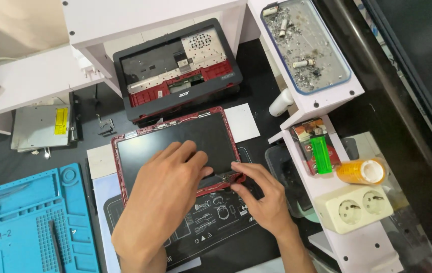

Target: The person uses a screwdriver to remove screws from the back of a red laptop. They then lift the screen assembly off the base and set it aside. The person proceeds to remove screws from the laptop's internal metal frame and disconnects a ribbon cable from the motherboard.

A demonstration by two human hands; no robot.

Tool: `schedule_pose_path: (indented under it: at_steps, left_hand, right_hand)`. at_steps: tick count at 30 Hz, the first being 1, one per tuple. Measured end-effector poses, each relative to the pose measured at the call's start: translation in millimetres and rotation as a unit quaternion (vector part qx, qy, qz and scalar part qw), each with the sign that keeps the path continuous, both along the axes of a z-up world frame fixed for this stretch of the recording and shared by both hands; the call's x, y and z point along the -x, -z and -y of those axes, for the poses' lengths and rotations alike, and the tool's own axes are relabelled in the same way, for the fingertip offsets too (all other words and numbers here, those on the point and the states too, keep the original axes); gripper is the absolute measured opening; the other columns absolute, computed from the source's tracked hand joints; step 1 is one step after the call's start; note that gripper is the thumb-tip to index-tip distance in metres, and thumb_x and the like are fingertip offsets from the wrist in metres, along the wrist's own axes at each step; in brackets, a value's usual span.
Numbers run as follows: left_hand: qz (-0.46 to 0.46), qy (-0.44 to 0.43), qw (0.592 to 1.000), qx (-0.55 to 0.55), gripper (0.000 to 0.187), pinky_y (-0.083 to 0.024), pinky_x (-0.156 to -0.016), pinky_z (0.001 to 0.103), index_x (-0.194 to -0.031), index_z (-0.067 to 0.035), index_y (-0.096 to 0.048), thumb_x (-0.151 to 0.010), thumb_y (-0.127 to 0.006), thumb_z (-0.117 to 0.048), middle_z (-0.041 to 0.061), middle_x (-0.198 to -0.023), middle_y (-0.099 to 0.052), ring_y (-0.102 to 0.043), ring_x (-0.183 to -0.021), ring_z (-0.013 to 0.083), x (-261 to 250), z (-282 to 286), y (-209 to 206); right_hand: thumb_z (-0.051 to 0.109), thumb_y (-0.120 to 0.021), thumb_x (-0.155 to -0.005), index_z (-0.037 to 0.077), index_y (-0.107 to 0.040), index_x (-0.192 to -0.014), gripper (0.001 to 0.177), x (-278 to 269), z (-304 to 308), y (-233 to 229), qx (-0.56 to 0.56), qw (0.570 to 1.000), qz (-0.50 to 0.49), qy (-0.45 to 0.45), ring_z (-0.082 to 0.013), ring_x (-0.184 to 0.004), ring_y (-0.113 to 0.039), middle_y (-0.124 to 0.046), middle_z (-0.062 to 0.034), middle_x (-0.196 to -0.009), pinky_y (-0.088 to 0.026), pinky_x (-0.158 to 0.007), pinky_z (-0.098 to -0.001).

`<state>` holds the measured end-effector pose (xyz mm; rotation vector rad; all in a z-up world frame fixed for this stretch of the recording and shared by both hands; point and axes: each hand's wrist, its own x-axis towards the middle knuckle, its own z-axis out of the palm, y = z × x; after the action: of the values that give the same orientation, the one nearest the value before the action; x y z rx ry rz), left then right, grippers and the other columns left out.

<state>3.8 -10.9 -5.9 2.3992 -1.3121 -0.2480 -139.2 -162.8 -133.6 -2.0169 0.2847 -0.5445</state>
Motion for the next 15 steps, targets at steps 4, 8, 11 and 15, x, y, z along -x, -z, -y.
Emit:
schedule_pose_path:
  at_steps: [4, 8, 11, 15]
  left_hand:
    - [0.014, -0.054, 0.998, 0.009, 0.015, -0.05, -0.072, 0.044, -0.084, -0.003, -0.066, -0.088, -0.067, -0.017, 0.011, -0.087, -0.063, -0.063, -0.086, 0.0329, -10.7, -9.9, 1.8]
    - [0.027, -0.105, 0.994, -0.009, 0.021, -0.05, -0.072, 0.046, -0.082, -0.002, -0.065, -0.091, -0.066, -0.021, 0.013, -0.085, -0.062, -0.063, -0.086, 0.0346, -13.9, -24.3, -2.6]
    - [0.035, -0.131, 0.991, 0.008, 0.021, -0.049, -0.072, 0.046, -0.084, -0.002, -0.065, -0.092, -0.066, -0.021, 0.012, -0.085, -0.062, -0.063, -0.086, 0.0351, -17.6, -34.6, -4.9]
    - [0.05, -0.158, 0.984, 0.071, 0.018, -0.047, -0.067, 0.047, -0.084, -0.002, -0.068, -0.09, -0.069, -0.019, 0.013, -0.082, -0.062, -0.062, -0.082, 0.0364, -23.3, -53.6, -7.2]
  right_hand:
    - [0.011, -0.083, -0.078, 0.006, -0.063, -0.131, 0.057, 9.8, 8.8, 12.0, 0.025, 0.999, -0.042, -0.006, -0.0301, -0.118, -0.068, -0.069, -0.0139, -0.126, -0.054, -0.099, -0.0404]
    - [0.014, -0.08, -0.082, 0.007, -0.064, -0.133, 0.054, 15.9, 9.7, 34.4, 0.042, 0.991, -0.122, 0.019, -0.0327, -0.118, -0.065, -0.066, -0.015, -0.128, -0.052, -0.097, -0.0404]
    - [0.013, -0.077, -0.085, 0.007, -0.066, -0.13, 0.047, 10.7, 10.8, 40.9, 0.051, 0.99, -0.126, 0.03, -0.0321, -0.115, -0.067, -0.068, -0.0139, -0.124, -0.053, -0.095, -0.0391]
    - [0.011, -0.079, -0.082, 0.005, -0.07, -0.118, 0.038, 5.7, 10.6, 48.3, 0.067, 0.991, -0.102, 0.047, -0.0297, -0.11, -0.068, -0.071, -0.0126, -0.116, -0.054, -0.092, -0.0388]
